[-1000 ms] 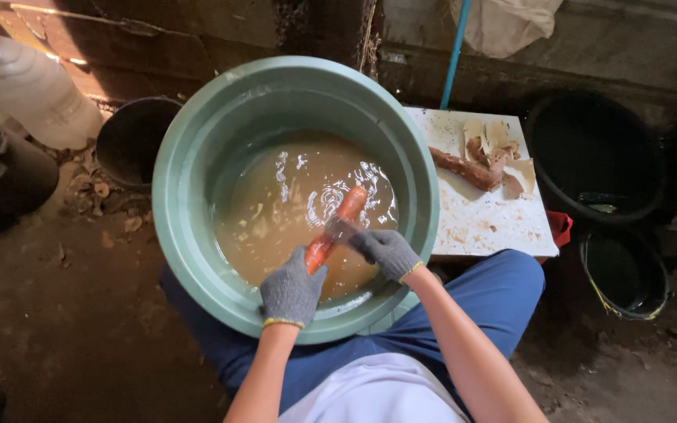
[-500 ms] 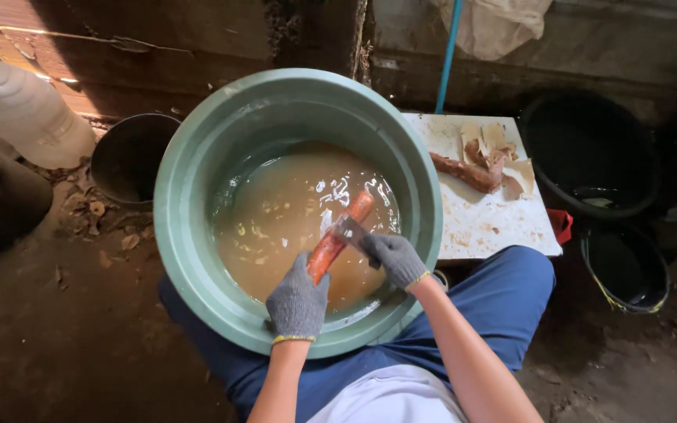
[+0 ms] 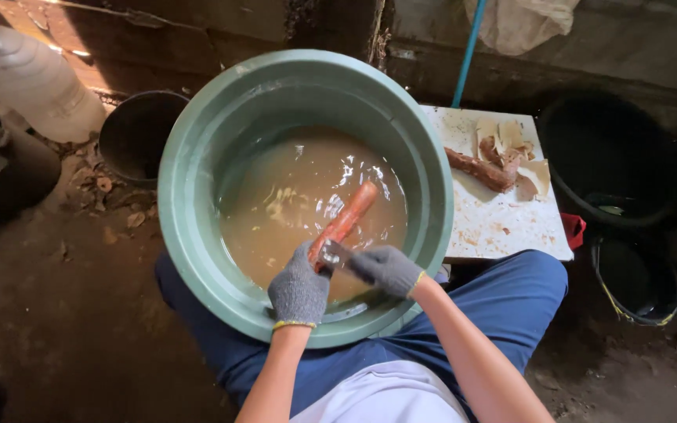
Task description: Washing a root vegetable in a basin of water using a brush
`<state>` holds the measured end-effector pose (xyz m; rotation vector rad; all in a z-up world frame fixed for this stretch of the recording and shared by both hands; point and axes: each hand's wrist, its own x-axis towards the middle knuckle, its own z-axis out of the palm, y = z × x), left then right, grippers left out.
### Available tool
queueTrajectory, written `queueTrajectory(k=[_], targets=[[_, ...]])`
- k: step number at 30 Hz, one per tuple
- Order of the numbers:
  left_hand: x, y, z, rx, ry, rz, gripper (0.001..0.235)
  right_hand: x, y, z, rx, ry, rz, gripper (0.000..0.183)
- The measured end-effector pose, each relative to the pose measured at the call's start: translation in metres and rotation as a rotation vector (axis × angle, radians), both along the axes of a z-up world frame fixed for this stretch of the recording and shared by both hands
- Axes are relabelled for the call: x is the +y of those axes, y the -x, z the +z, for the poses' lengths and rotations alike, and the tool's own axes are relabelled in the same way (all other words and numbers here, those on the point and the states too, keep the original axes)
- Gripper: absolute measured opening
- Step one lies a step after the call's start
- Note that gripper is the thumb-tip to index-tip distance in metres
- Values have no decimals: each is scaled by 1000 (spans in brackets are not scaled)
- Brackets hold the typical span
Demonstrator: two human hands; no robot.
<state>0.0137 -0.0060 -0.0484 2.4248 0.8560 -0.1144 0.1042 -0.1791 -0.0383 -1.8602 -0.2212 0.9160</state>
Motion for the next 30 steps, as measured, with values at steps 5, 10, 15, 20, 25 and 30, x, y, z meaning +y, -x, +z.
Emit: queueTrajectory(k=[5, 10, 15, 20, 25, 30], targets=[[-1, 2, 13, 43, 87, 18, 55, -7, -29, -56, -152, -71, -477, 42], [4, -3, 12, 61, 114, -7, 57, -3, -7, -14, -117, 30, -358, 39], [10, -4, 14, 71, 212, 49, 55, 2, 3, 16, -53, -10, -233, 39], [9, -2, 20, 3, 307, 37, 53, -4, -38, -67, -31, -182, -542, 50], [16, 5, 15, -109, 521, 138, 72, -2, -6, -6, 19, 58, -120, 44], [16, 4, -2, -171, 440, 122, 68, -2, -17, -26, -147, 84, -40, 52]])
